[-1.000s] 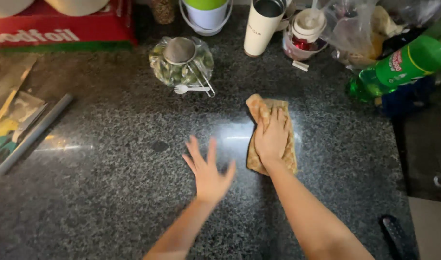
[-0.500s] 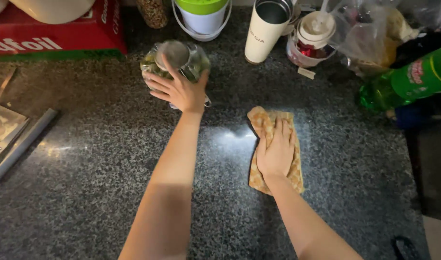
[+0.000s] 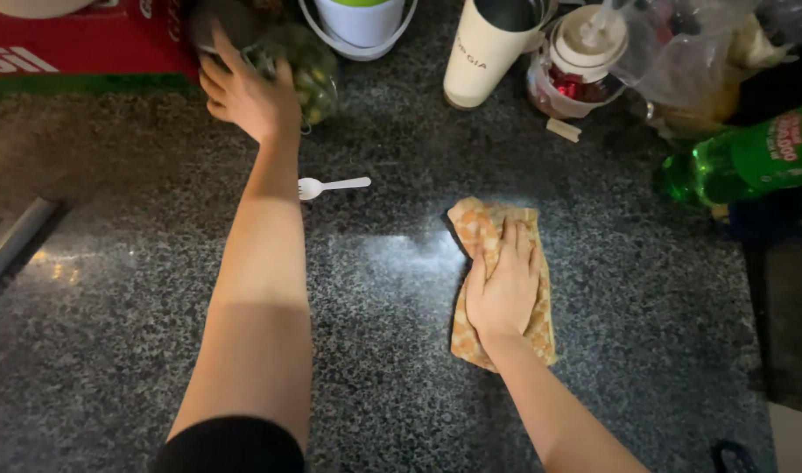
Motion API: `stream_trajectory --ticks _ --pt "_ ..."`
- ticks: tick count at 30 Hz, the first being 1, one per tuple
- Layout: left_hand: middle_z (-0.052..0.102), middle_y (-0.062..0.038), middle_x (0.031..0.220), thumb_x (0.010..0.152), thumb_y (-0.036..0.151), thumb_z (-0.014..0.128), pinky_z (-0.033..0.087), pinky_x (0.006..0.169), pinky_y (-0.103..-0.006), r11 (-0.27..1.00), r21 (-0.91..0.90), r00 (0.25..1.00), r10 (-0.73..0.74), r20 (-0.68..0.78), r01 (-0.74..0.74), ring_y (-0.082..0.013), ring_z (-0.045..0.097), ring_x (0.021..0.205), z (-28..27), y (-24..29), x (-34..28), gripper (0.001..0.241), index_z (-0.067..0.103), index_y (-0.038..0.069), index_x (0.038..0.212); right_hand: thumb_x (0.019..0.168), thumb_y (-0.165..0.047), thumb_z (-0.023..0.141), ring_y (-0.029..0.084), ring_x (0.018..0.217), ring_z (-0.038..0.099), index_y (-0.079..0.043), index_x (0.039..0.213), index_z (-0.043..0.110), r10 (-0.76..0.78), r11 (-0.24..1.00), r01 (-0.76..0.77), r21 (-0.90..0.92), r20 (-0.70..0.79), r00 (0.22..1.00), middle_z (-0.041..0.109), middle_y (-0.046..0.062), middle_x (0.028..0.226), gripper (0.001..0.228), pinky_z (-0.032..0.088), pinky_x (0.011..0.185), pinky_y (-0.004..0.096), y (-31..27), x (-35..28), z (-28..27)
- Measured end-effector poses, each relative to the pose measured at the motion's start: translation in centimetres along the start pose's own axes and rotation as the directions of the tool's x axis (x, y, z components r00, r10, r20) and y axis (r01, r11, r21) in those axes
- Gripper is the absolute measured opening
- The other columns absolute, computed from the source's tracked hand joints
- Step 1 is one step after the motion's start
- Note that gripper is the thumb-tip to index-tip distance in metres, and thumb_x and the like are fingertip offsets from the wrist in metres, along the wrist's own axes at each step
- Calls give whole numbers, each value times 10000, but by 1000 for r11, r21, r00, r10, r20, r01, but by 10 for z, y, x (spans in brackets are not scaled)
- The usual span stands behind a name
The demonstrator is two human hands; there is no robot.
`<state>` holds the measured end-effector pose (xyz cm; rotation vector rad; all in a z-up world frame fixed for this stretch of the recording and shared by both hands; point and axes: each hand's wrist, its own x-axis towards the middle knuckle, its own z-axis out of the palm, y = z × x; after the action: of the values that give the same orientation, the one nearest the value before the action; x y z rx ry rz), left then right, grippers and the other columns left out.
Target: Cleaning and wiping a granite countertop with a cloth in a commercial bakery setting.
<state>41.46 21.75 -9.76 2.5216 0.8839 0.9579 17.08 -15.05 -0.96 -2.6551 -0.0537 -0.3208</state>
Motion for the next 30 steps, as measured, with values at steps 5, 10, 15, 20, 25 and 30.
stream_trajectory --ticks 5,10,15,20,25,30 --pt "279 -354 1577 958 512 850 230 1110 -707 972 -185 990 140 -33 -144 -532 298 1434 -22 -6 -3 996 165 242 1628 1030 -277 513 401 1477 383 78 1459 474 0 1000 0 10 -5 1000 476 240 1545 559 230 1239 514 2 -2 0" --pt "257 -389 1570 945 323 811 170 1188 -672 877 -294 925 364 -108 -379 -569 239 1444 -116 -4 -66 913 236 117 1622 1002 -284 534 437 1444 373 58 1473 476 32 999 -32 -26 -6 999 463 279 1533 585 242 1239 488 6 -3 5" --pt "648 -38 1213 863 197 781 338 1059 -520 694 -298 677 714 176 -655 -272 538 1210 -185 9 -118 230 728 127 1075 1002 -265 529 418 1463 397 61 1483 462 -8 1000 8 -18 -39 999 475 283 1527 585 237 1243 506 8 -4 6" --pt "654 -30 1114 859 201 746 373 1088 -456 554 -65 525 815 247 -830 -249 558 1168 -171 5 -115 210 737 116 1051 1017 -266 535 426 1455 399 56 1475 471 18 1000 -18 -10 -46 999 486 272 1516 563 252 1244 502 5 -4 6" --pt "672 -69 965 837 168 723 435 1019 -446 532 -52 478 796 371 -845 -266 630 1037 -186 41 -110 108 724 111 929 999 -254 548 419 1454 400 57 1454 486 5 999 -8 -50 -55 998 496 244 1515 555 248 1250 506 1 -1 0" --pt "701 -130 925 962 206 678 551 783 -421 872 -484 694 304 652 72 -283 739 930 -220 92 -116 159 671 47 968 980 -255 582 392 1472 397 29 1464 465 -26 998 23 -62 -51 998 486 220 1532 573 246 1249 499 9 -4 9"
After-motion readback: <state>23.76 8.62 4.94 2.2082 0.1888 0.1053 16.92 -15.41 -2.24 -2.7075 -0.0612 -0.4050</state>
